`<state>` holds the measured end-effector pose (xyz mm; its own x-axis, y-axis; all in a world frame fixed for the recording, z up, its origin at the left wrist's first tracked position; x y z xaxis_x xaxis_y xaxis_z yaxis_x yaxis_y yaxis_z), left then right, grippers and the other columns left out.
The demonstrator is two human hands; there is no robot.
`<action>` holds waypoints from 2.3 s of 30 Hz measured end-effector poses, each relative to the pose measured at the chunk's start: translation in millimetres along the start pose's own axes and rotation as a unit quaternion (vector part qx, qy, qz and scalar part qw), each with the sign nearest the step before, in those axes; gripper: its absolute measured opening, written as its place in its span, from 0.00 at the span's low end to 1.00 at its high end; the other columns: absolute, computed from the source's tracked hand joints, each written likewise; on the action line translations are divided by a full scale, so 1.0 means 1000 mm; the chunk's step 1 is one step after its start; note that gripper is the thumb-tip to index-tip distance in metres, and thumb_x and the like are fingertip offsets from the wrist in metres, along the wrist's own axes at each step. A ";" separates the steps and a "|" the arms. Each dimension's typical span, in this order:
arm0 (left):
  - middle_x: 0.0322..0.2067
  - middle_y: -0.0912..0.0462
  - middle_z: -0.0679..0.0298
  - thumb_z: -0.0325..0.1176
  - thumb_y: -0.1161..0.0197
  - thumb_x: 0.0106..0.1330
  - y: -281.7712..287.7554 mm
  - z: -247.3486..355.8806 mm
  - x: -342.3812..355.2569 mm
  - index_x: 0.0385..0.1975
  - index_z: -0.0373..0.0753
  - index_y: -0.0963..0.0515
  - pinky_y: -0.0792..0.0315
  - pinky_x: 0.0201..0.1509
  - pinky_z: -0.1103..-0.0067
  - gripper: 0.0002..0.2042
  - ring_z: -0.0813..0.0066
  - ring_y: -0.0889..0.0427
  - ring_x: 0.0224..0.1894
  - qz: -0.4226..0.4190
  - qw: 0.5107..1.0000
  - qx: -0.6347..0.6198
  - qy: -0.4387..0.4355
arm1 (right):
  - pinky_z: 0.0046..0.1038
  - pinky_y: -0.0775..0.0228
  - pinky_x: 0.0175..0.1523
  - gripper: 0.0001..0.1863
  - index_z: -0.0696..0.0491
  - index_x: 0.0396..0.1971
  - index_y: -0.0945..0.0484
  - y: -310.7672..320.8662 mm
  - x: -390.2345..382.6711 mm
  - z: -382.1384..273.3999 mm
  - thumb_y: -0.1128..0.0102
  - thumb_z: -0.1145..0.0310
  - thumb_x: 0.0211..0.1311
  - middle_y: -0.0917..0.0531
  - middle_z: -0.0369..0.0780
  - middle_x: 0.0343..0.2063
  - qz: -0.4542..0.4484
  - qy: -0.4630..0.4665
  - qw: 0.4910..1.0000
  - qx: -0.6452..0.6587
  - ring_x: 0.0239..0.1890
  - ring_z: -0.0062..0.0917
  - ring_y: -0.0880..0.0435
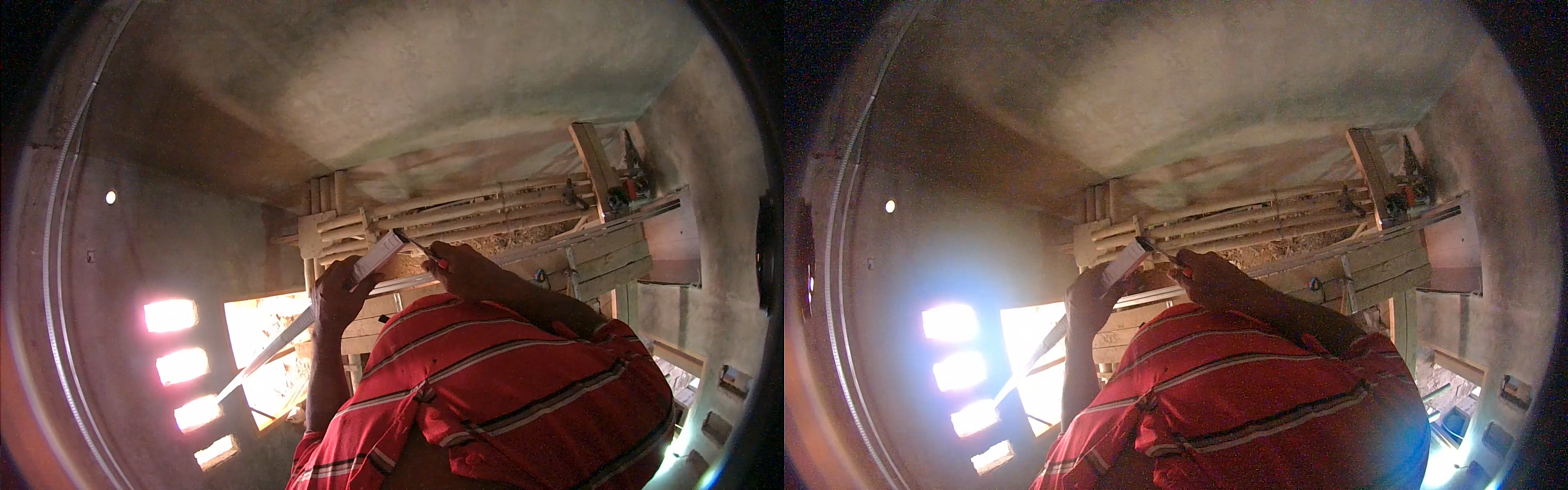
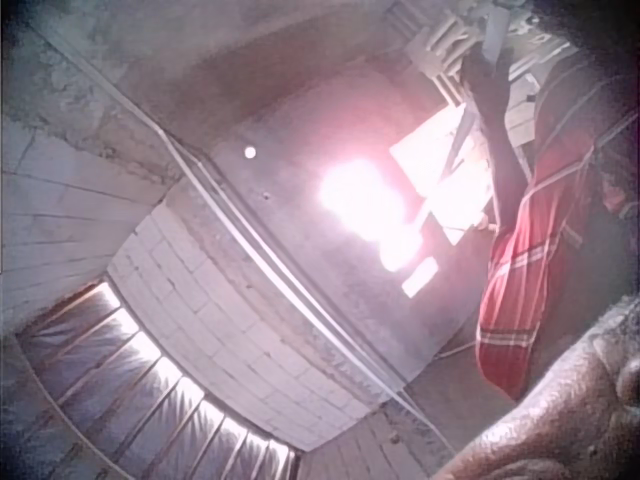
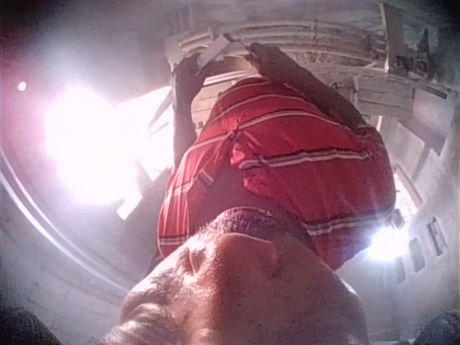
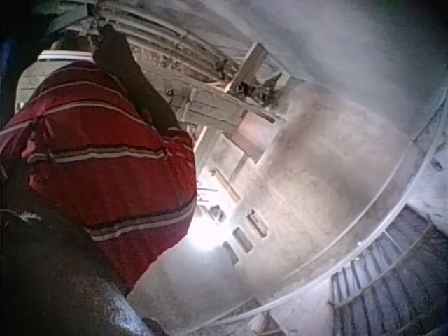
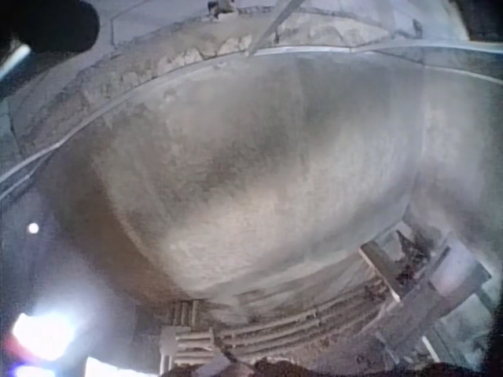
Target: The person uses shears to cut a long metal track, turning the track over to cut from different sides until the piece is separated.
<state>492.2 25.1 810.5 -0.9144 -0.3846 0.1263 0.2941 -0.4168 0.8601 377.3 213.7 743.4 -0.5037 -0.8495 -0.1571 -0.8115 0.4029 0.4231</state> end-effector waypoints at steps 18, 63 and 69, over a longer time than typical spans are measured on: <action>0.32 0.14 0.60 0.43 0.23 0.53 0.008 -0.029 0.012 0.46 0.37 0.21 0.22 0.37 0.73 0.24 0.74 0.16 0.31 -0.193 0.962 -0.118 0.152 | 0.44 0.30 0.32 0.13 0.58 0.37 0.27 -0.009 -0.010 -0.014 0.43 0.62 0.69 0.20 0.54 0.22 0.077 0.015 0.997 0.026 0.28 0.52 0.18; 0.27 0.16 0.61 0.45 0.23 0.54 -0.008 -0.027 0.024 0.45 0.34 0.20 0.22 0.28 0.77 0.25 0.78 0.18 0.25 -0.272 0.940 -0.119 0.170 | 0.48 0.27 0.34 0.19 0.61 0.47 0.34 -0.017 0.006 -0.019 0.50 0.58 0.72 0.20 0.55 0.26 0.037 -0.009 0.999 0.027 0.28 0.51 0.18; 0.27 0.15 0.59 0.44 0.21 0.50 -0.006 -0.023 0.032 0.47 0.36 0.20 0.21 0.29 0.76 0.27 0.77 0.16 0.25 -0.270 0.951 -0.053 0.140 | 0.47 0.26 0.33 0.19 0.61 0.46 0.32 -0.022 0.013 -0.010 0.50 0.58 0.72 0.20 0.54 0.24 0.059 0.012 0.998 0.009 0.27 0.49 0.18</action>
<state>467.0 -3.3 797.9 -0.8348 -0.2888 -0.4688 -0.1576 -0.6905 0.7060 391.7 190.6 741.1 -0.5882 -0.8042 -0.0852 -0.7530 0.5061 0.4207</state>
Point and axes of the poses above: each hand's wrist, its own x-axis towards the middle knuckle, its own y-axis out of the back of the hand, z = x × y, the point moved 7 cm from there along x, towards the middle knuckle
